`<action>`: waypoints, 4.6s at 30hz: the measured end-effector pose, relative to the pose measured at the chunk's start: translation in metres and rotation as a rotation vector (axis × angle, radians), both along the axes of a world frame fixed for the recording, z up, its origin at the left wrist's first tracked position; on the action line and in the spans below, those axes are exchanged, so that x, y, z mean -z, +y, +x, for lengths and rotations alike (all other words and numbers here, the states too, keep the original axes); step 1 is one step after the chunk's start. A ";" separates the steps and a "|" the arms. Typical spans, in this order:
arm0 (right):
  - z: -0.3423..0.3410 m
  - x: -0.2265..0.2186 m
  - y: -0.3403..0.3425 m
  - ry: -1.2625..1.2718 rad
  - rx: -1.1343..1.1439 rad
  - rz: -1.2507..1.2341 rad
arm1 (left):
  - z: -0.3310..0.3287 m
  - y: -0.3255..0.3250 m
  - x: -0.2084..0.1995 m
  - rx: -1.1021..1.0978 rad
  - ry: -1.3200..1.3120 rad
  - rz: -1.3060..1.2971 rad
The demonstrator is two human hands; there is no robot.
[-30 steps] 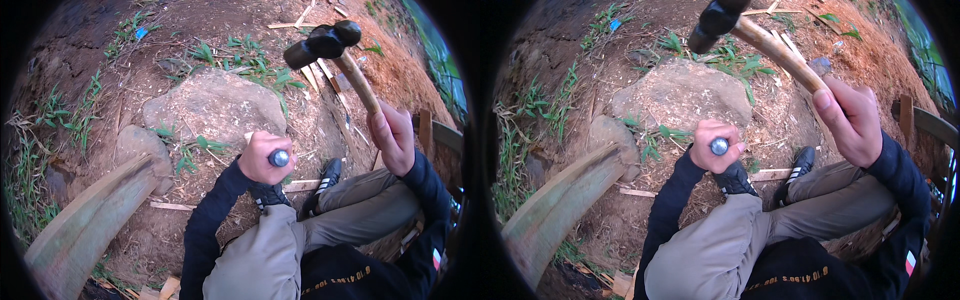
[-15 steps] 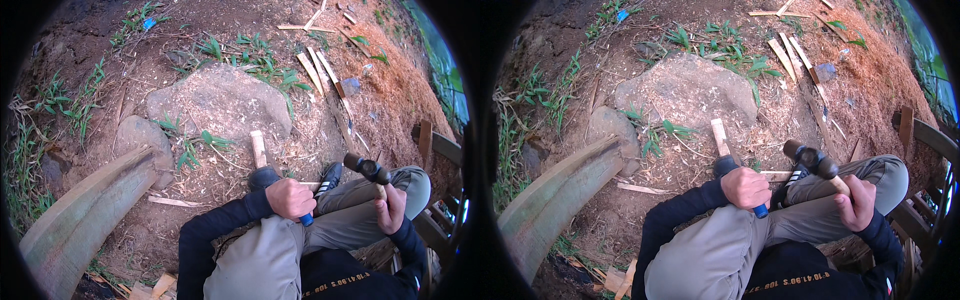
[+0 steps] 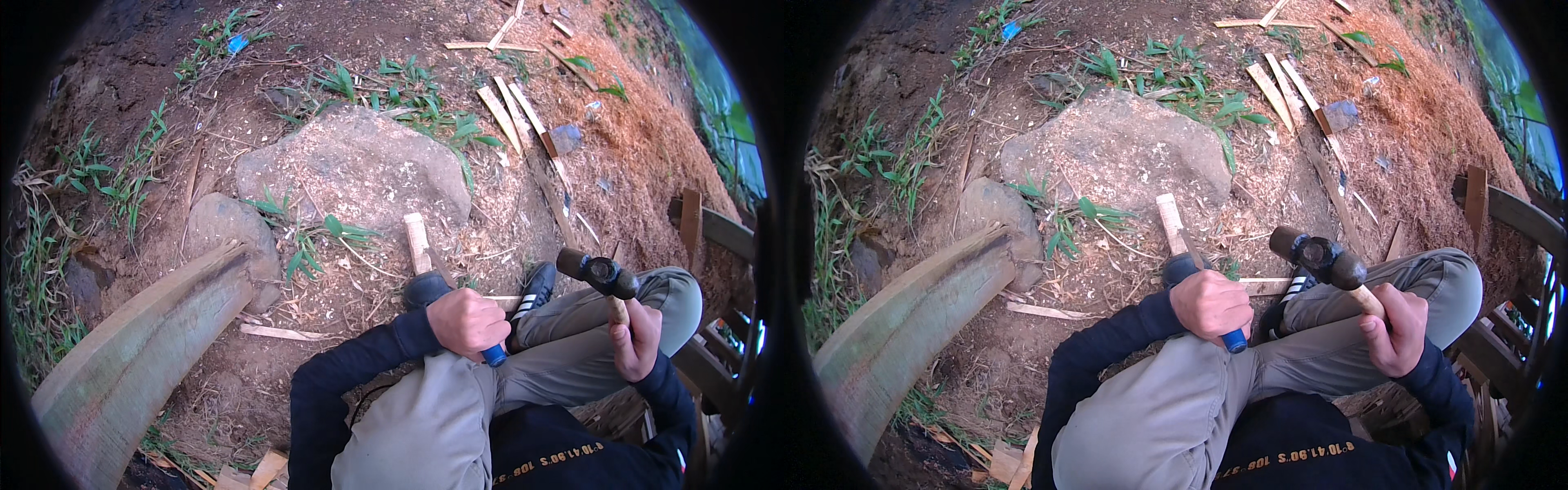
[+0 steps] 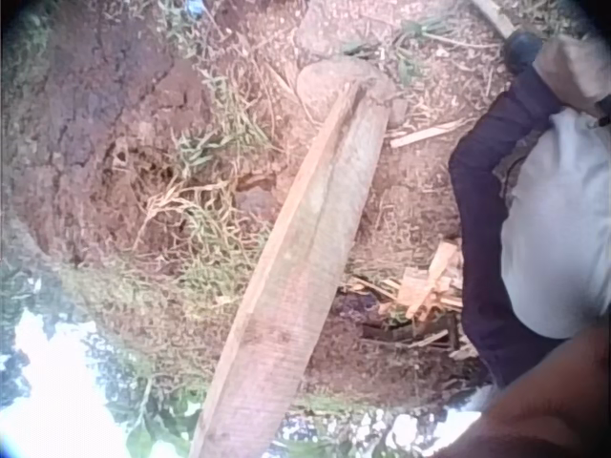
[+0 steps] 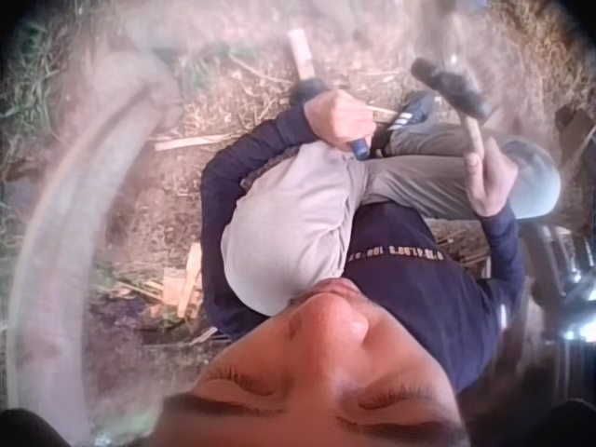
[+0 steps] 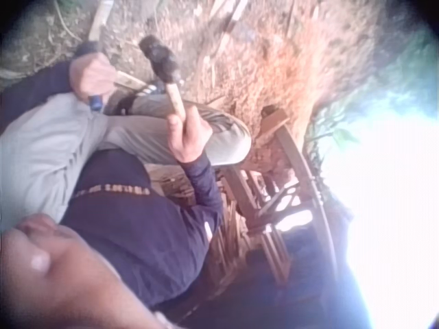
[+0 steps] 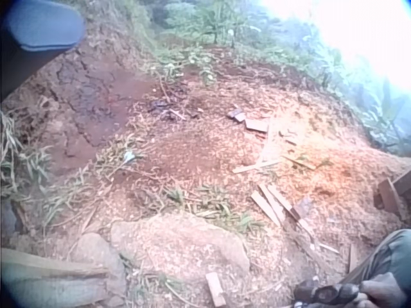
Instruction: The person sits on the ground and uses a hammer and a blue-handled chisel to carve a small piece of wood placed on a rock. They repeatedly strike the chisel to shape the wood, occasionally pausing to inspect the progress.
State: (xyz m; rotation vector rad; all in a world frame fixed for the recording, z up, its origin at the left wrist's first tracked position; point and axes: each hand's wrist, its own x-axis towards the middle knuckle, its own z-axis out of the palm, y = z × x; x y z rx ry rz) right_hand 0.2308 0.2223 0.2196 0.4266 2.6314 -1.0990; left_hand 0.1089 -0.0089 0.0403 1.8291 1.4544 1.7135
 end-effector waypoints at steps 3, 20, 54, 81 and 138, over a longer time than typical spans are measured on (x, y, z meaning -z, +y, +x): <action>0.000 0.002 -0.001 0.002 0.002 -0.004 | -0.004 -0.002 0.000 0.005 0.017 -0.010; 0.006 -0.009 -0.006 -0.064 -0.128 0.004 | -0.017 0.007 0.000 -0.046 -0.039 0.057; 0.037 0.009 -0.021 0.111 -0.436 0.040 | -0.038 0.002 0.001 -0.008 -0.181 0.022; 0.039 0.018 -0.022 0.658 -0.286 -0.475 | -0.035 0.002 0.004 -0.060 -0.141 0.038; -0.034 0.017 -0.001 0.175 -0.035 0.119 | -0.164 0.023 0.049 -0.155 -1.430 -0.273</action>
